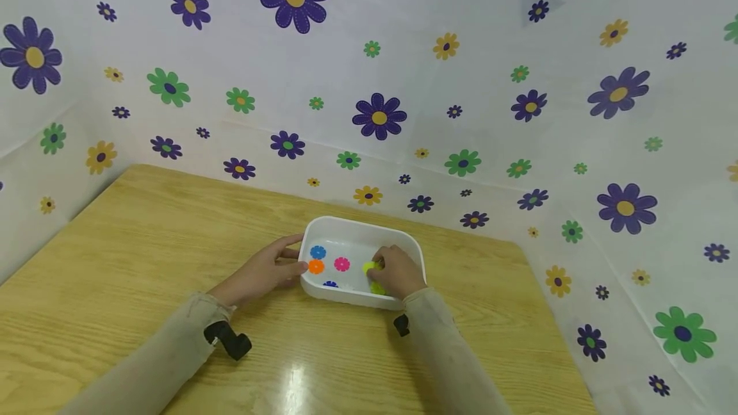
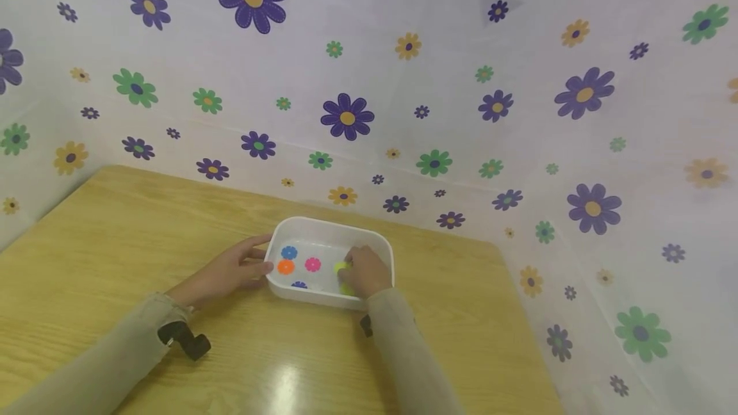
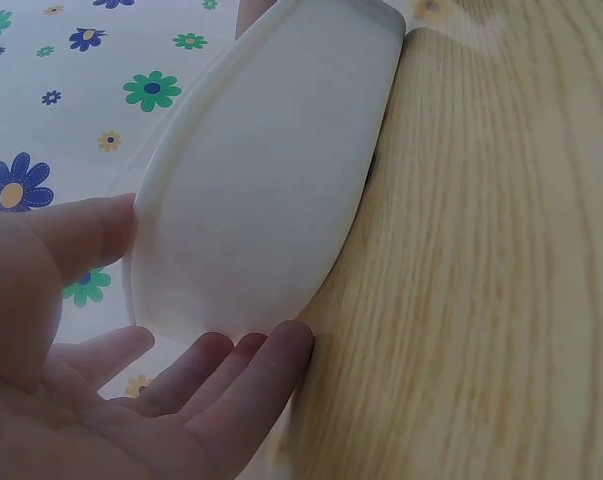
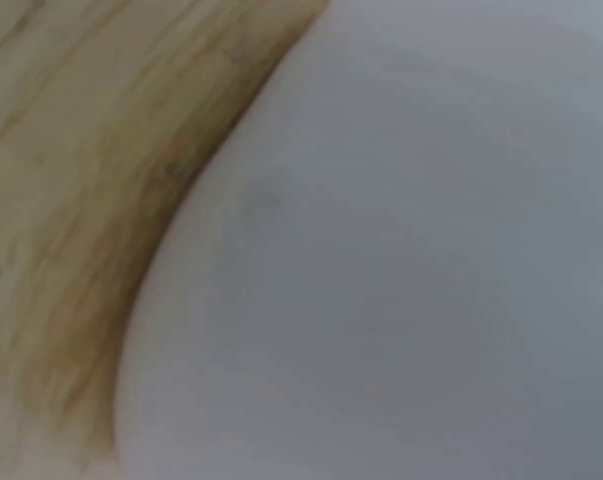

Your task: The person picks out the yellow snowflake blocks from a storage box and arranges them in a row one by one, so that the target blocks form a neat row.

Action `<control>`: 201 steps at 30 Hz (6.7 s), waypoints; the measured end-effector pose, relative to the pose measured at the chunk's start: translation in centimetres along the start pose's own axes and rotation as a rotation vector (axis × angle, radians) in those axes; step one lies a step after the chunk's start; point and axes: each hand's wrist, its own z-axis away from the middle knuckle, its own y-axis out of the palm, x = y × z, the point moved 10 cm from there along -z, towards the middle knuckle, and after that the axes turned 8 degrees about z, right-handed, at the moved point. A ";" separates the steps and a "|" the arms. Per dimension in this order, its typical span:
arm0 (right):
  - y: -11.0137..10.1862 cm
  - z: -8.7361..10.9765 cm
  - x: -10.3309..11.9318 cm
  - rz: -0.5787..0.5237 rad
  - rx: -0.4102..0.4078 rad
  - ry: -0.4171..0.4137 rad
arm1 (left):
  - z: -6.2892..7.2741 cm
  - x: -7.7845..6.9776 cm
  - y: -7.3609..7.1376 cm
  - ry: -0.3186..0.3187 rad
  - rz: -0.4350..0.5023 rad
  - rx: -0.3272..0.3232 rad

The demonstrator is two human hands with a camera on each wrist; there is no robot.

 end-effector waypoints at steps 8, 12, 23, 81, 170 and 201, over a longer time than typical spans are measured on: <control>-0.3 0.2 -0.4 -0.236 0.026 0.008 | -0.1 -0.1 0.2 -0.002 -0.002 0.004; -0.3 0.2 -0.3 -0.308 0.053 -0.009 | -0.1 -0.3 0.3 0.009 0.001 0.011; -2.8 1.1 -0.3 -0.418 -0.004 -0.073 | -0.1 -0.2 0.4 0.023 0.063 0.009; -1.7 4.0 -17.7 -0.398 -0.063 0.148 | 0.0 0.2 0.4 0.010 0.028 -0.004; -5.3 3.0 -1.3 -0.273 -0.208 -0.171 | 0.3 -0.2 0.2 -0.002 0.061 -0.009; 0.2 0.5 0.2 -0.091 0.005 -0.040 | -0.1 0.4 0.2 -0.017 0.065 -0.009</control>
